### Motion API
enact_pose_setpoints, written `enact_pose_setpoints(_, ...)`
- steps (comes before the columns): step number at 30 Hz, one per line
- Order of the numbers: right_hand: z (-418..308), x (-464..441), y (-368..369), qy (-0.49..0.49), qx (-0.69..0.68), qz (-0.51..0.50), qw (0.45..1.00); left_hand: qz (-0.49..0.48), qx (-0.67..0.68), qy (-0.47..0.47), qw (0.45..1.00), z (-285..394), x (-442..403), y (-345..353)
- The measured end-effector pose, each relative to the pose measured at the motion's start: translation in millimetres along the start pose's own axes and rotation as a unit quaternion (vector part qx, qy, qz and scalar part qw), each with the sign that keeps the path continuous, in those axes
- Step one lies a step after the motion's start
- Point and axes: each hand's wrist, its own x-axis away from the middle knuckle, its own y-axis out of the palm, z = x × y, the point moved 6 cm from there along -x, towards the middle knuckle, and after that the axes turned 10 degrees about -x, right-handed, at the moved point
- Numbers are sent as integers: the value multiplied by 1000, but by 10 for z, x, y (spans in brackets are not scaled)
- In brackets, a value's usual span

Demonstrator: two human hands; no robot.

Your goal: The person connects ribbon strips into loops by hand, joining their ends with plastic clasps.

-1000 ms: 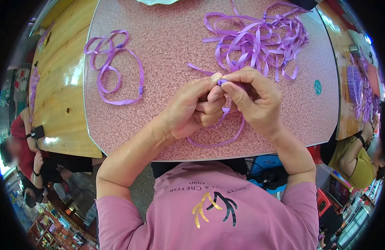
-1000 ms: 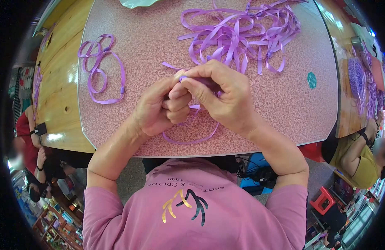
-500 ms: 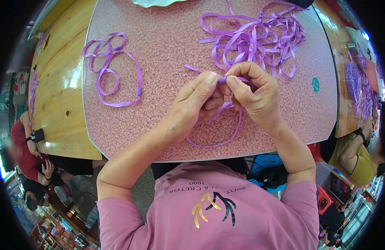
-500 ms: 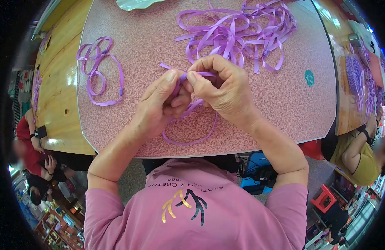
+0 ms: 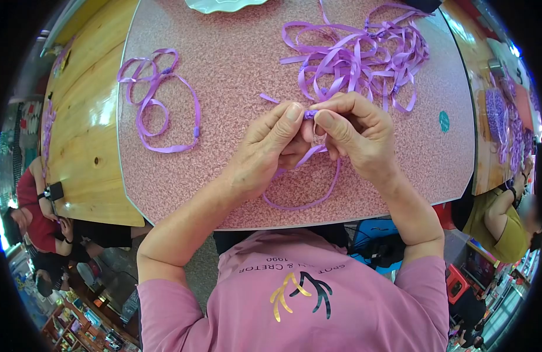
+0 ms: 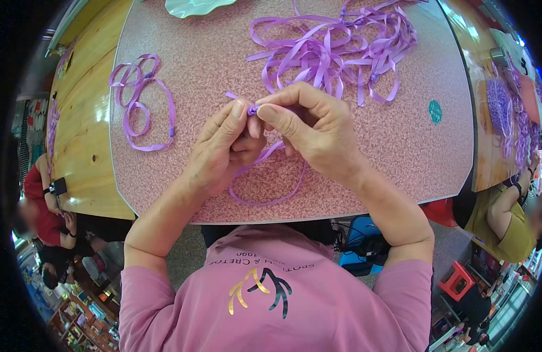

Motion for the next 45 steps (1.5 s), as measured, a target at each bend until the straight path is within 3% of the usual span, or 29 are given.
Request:
enact_pose_setpoints(12, -28, 21, 45, -90, 7, -19, 996, -2, -3, 13, 1000, 0, 9, 26)
enact_pose_setpoints(16, -120, 26, 89, -190, 54, -34, 980, -3, -6, 32, 999, 4, 12, 23)
enact_pose_setpoints(21, -186, 60, 102, -251, 155, -36, 955, 56, -126, 83, 987, 51, 39, -3)
enact_pose_setpoints(26, -259, 61, 118, -314, 245, -50, 916, 73, -160, 94, 980, 37, 38, -18)
enact_pose_setpoints(30, -262, 59, 126, -313, 245, -50, 916, 95, -237, 154, 954, 107, 68, 0)
enact_pose_setpoints(32, -292, 87, 167, -362, 263, -50, 893, 108, -262, 169, 944, 114, 85, 7)
enact_pose_setpoints(36, -341, 103, 181, -381, 279, -49, 880, 122, -254, 176, 943, 111, 101, 16)
enact_pose_setpoints(38, -255, 54, 126, -263, 224, -72, 936, 108, -243, 174, 948, 116, 98, 22)
enact_pose_setpoints(42, -225, 54, 118, -260, 192, -67, 944, 94, -244, 188, 947, 138, 101, 34)
enact_pose_setpoints(45, -285, 91, 166, -328, 238, -60, 912, 97, -267, 191, 940, 131, 107, 32)
